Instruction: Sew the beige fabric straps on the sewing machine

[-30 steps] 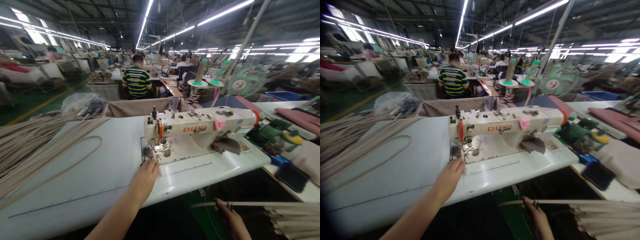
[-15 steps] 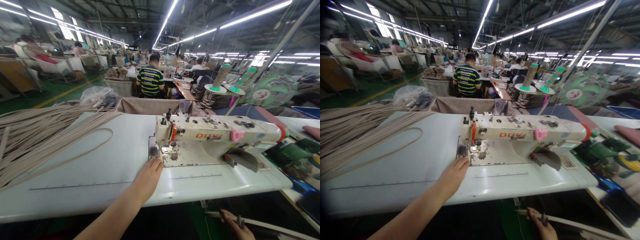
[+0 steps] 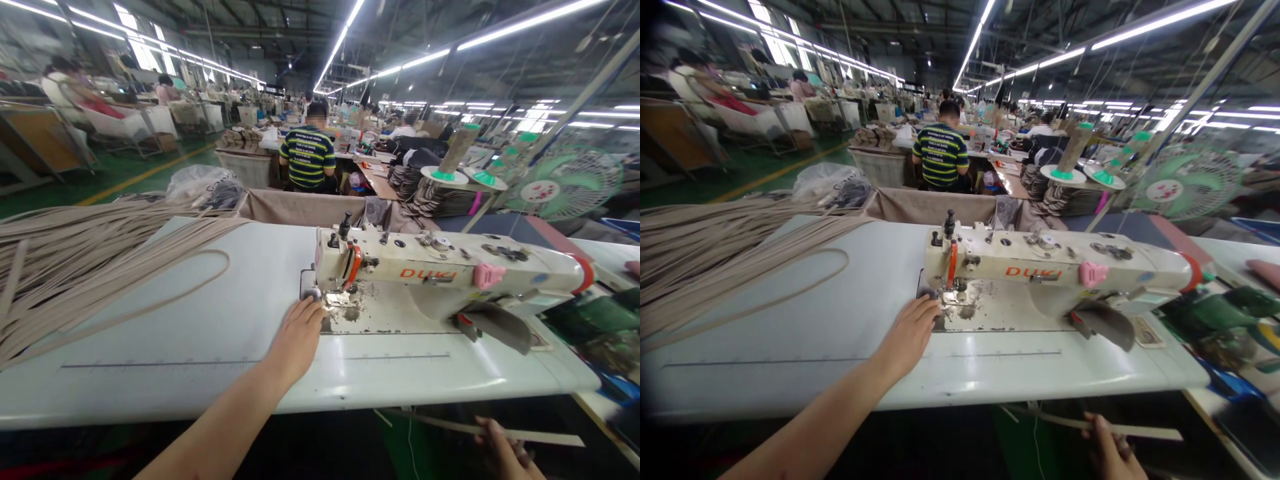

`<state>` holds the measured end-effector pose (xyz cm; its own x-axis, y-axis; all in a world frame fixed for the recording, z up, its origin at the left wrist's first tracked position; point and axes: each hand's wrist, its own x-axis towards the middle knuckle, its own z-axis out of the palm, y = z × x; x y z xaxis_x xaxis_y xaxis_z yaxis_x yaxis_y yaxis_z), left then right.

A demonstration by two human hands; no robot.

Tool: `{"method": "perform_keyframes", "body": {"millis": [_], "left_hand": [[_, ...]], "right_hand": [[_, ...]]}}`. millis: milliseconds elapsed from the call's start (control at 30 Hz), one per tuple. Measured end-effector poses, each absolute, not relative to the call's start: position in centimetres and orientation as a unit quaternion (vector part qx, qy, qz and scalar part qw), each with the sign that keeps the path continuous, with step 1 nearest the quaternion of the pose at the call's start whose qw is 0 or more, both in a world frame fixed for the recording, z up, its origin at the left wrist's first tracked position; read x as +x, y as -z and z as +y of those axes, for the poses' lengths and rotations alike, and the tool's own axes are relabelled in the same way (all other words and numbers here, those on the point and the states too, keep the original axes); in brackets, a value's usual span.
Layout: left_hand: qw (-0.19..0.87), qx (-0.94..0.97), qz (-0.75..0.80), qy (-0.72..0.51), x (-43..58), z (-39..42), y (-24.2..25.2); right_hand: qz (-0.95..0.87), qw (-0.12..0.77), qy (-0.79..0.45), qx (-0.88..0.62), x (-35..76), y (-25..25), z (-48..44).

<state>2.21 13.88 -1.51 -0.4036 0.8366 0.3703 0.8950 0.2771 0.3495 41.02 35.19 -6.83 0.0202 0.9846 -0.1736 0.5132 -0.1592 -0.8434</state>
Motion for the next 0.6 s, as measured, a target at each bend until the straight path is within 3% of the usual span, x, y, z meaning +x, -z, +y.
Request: {"method": "perform_keyframes", "body": {"millis": [200,433,600], "left_hand": [[0.023,-0.525,-0.803,0.281,2.3,13.8,0.6],[-0.054,-0.488,-0.779,0.391,-0.7,14.8,1.6],[-0.066,-0.482,-0.785,0.384,-5.1,17.6,1.5]], "right_hand": [[-0.606,0.285,-0.383,-0.637,38.3,3.3,34.6],[-0.691,0.278,-0.426,-0.513,33.9,-0.2,31.4],[-0.756,0.193,-0.492,-0.387,29.3,-1.5,27.4]]}}
